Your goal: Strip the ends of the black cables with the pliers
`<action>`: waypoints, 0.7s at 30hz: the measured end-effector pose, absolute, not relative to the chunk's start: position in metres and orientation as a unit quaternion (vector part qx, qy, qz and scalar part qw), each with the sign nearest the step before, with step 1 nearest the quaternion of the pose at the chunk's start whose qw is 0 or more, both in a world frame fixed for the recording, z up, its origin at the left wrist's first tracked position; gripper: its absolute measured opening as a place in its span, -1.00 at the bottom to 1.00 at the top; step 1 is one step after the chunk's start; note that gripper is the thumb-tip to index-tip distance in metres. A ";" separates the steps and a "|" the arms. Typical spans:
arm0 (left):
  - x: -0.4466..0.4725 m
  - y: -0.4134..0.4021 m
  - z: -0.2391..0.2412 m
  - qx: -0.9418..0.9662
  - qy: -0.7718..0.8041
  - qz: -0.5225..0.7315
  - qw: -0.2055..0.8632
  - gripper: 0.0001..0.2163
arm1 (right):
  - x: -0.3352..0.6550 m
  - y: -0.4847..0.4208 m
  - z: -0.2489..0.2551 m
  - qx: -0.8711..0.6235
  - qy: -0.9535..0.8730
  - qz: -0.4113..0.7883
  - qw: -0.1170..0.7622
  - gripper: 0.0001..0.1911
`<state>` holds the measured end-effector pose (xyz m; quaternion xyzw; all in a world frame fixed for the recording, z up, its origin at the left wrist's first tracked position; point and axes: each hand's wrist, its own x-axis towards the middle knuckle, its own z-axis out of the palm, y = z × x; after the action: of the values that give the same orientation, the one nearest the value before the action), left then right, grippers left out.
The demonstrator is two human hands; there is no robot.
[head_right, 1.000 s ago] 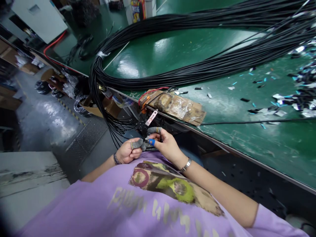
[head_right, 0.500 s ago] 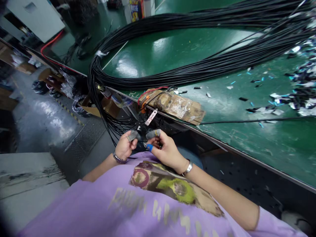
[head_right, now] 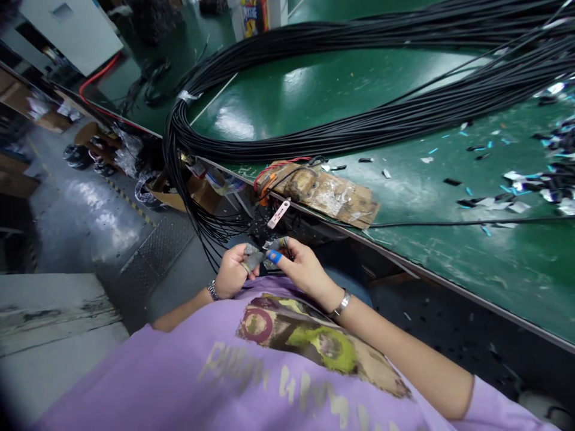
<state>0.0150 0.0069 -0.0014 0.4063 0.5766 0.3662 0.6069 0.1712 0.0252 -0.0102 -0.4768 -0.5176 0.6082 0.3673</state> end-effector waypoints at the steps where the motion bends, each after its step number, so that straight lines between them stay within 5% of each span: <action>1: 0.016 0.006 0.000 0.409 0.580 0.362 0.604 -0.70 | 0.171 0.025 -0.010 -0.480 -0.517 0.605 0.370 -0.69; 13: 0.019 0.014 -0.006 0.315 0.575 0.389 0.647 -0.66 | 0.170 0.019 0.013 -0.379 -0.657 0.575 0.306 -0.78; 21: 0.019 0.011 -0.001 0.294 0.563 0.395 0.663 -0.66 | 0.180 0.024 -0.013 -0.489 -0.673 0.484 0.273 -0.89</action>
<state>0.0194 0.0105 -0.0014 0.2939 0.5634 0.3954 0.6632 0.1795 0.0241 -0.0128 -0.4890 -0.6725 0.4840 0.2727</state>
